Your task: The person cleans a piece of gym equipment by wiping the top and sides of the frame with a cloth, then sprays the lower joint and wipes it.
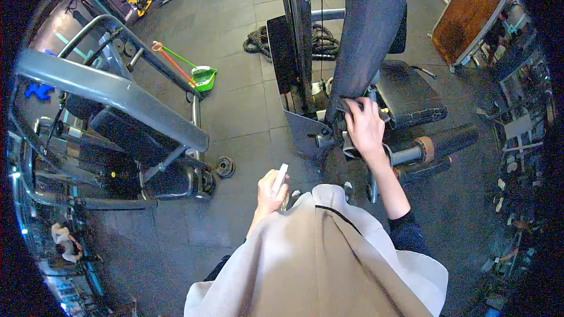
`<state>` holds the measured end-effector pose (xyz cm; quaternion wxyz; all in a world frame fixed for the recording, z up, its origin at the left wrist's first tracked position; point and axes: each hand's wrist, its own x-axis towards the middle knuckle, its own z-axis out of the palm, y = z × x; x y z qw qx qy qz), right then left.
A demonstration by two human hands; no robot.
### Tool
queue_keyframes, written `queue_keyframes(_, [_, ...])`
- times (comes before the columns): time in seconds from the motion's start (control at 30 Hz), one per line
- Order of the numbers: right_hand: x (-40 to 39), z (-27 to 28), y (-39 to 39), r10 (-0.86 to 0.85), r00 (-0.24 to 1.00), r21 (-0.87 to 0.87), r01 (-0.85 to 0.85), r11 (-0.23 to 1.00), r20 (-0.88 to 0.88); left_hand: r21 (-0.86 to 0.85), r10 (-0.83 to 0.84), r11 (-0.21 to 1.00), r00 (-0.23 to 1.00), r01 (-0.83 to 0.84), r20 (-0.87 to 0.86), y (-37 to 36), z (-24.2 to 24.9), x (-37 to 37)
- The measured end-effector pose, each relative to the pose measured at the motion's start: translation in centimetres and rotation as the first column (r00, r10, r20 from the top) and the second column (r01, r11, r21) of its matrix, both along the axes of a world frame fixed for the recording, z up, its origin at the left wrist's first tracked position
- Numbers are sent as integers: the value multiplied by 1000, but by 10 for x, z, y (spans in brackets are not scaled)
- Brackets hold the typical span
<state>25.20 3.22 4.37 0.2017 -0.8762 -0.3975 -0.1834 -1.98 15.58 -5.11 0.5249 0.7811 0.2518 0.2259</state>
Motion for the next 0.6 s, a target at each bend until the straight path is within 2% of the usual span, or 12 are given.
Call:
queue_keyframes(0.1, [-9,-4,1,22,999,-47,-20,999,45,-32,1,999,1000,-2,-6,-2,1,2])
queue_keyframes(0.23, [-20,-8,-6,135,990,-134,-127,983,46,-71,-7,997,999,4,-36,-7,1,2])
queue_keyframes(0.37, [-33,-20,-27,263,963,-151,-252,956,56,-2,-39,999,999,39,-4,-8,3,4])
queue_keyframes(0.5, [-50,-29,-52,269,963,-272,-257,928,9,-30,-41,999,999,40,-27,-11,7,6])
queue_keyframes(0.53, [-51,-31,-58,288,956,-295,-261,919,49,-53,-42,998,998,40,-41,-11,8,6])
queue_keyframes(0.6, [-47,-28,-67,335,942,-319,-308,896,33,0,-51,999,998,51,-32,-9,9,7])
